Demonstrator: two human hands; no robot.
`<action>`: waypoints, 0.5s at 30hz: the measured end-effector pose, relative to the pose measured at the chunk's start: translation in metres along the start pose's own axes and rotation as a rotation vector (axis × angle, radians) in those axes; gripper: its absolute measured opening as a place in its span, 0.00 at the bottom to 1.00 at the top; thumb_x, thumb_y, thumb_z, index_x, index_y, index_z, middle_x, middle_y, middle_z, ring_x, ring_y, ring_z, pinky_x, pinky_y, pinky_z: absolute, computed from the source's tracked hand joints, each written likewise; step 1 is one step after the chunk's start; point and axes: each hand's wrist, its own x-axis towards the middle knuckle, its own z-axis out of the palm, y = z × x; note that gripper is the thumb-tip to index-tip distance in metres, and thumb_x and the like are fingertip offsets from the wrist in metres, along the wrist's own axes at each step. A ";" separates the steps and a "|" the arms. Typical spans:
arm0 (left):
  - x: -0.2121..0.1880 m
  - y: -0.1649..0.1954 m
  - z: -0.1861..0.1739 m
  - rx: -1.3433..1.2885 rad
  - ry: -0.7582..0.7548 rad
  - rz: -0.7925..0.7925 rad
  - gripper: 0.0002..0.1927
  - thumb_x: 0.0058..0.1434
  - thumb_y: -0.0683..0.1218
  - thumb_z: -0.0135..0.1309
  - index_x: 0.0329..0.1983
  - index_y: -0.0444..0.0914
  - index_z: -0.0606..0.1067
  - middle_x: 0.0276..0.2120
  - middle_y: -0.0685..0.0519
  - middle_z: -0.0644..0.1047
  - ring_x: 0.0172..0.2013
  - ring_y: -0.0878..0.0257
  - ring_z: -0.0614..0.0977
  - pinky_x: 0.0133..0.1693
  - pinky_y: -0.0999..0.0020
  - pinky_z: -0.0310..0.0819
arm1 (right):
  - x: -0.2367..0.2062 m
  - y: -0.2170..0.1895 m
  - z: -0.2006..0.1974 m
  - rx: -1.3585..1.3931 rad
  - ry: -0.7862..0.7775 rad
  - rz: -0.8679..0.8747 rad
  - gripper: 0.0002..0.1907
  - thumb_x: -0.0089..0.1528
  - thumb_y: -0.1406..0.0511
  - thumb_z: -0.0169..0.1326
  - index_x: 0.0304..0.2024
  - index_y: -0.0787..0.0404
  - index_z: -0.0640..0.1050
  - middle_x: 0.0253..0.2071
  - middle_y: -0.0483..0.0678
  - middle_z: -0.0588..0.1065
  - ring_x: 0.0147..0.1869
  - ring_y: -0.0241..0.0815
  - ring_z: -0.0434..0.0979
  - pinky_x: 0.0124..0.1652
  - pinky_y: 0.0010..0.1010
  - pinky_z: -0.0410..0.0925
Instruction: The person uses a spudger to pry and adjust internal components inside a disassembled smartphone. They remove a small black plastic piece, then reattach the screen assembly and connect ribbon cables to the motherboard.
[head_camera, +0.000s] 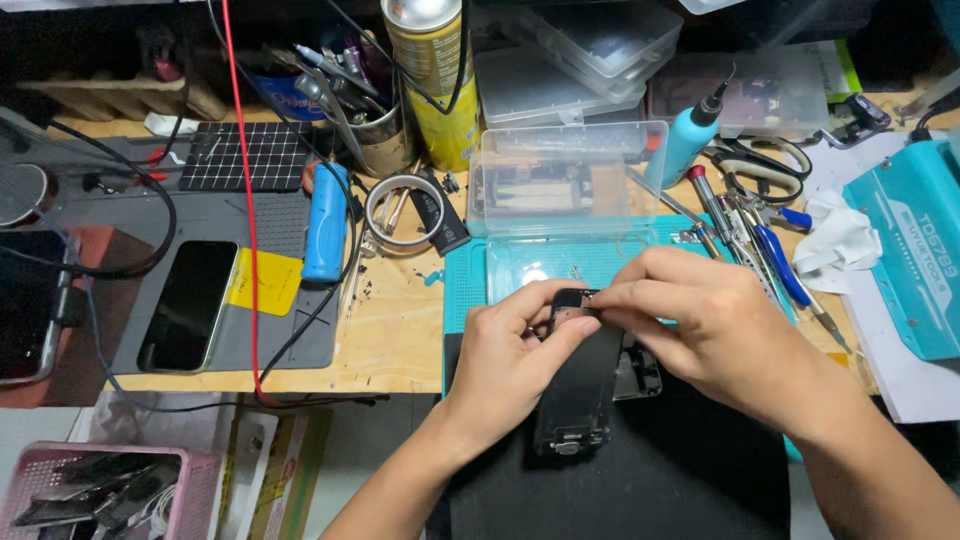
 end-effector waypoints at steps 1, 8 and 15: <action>0.000 -0.001 0.000 -0.014 -0.004 -0.002 0.13 0.63 0.42 0.62 0.50 0.33 0.80 0.28 0.60 0.80 0.29 0.80 0.72 0.26 0.81 0.64 | 0.000 -0.001 0.000 -0.013 -0.006 -0.009 0.13 0.53 0.71 0.63 0.41 0.60 0.83 0.35 0.46 0.78 0.36 0.44 0.80 0.33 0.31 0.72; 0.000 -0.002 -0.003 -0.117 -0.041 -0.005 0.14 0.64 0.40 0.60 0.52 0.31 0.78 0.34 0.58 0.83 0.35 0.80 0.78 0.34 0.82 0.73 | 0.000 0.000 -0.001 -0.139 0.056 -0.178 0.14 0.52 0.71 0.64 0.41 0.61 0.82 0.37 0.47 0.77 0.39 0.47 0.78 0.37 0.36 0.71; -0.002 -0.003 -0.002 -0.131 -0.027 -0.035 0.14 0.64 0.39 0.61 0.52 0.30 0.79 0.34 0.56 0.83 0.34 0.78 0.77 0.32 0.81 0.71 | -0.001 0.000 0.000 -0.140 0.075 -0.190 0.14 0.52 0.71 0.64 0.41 0.61 0.82 0.37 0.47 0.77 0.39 0.47 0.78 0.38 0.35 0.71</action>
